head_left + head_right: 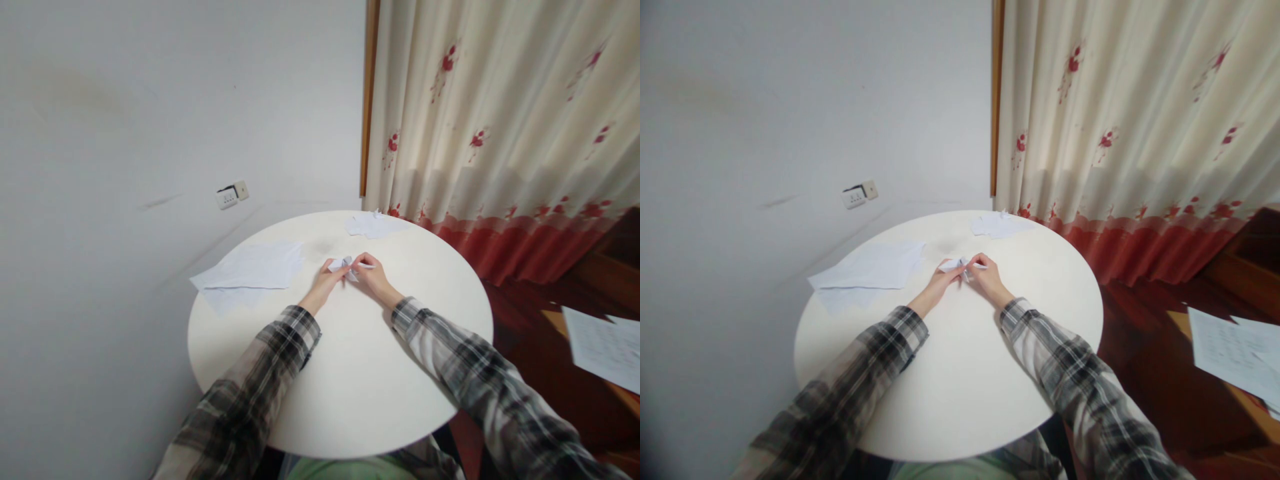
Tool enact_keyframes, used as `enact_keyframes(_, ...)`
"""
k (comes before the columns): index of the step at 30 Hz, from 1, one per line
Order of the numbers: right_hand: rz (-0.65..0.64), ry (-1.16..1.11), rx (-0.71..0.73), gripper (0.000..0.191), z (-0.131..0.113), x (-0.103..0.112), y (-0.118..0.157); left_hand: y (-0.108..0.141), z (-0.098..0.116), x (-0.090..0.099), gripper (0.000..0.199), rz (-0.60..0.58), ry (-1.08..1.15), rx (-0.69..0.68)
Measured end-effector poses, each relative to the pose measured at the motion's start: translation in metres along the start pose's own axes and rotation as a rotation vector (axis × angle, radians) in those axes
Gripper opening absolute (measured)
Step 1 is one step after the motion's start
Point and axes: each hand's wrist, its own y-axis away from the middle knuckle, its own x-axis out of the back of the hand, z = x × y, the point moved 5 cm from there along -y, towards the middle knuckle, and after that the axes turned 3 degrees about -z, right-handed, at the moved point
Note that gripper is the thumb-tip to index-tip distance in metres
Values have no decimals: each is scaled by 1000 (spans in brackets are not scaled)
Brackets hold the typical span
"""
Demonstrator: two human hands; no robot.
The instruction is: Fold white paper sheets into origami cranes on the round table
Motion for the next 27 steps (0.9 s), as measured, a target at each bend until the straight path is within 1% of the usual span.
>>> enact_keyframes(3, 44, 61, 96, 19, -7, 2, 1, 0, -1, 1, 29, 2, 14, -2)
enact_keyframes(5, 31, 92, 147, 25, -11, 1, 2, 0, -1, 1, 28, 6, 14, -3)
enact_keyframes(8, -10, 105, 197, 24, -18, -1, 3, -1, -1, 1, 26, 14, 15, 1)
enact_keyframes(10, 2, 110, 208, 22, -20, 0, 4, -2, -2, 1, 25, 22, 3, 10)
enact_keyframes(15, 70, 131, 144, 23, -16, 2, 3, -4, -4, 1, 27, -3, -50, 16)
enact_keyframes(21, 88, 120, 93, 18, -14, 2, 2, -1, 0, -2, 30, -36, -62, 19)
enact_keyframes(27, 121, 90, 58, 23, -9, 5, 0, 3, 2, -2, 33, -64, -82, 5)
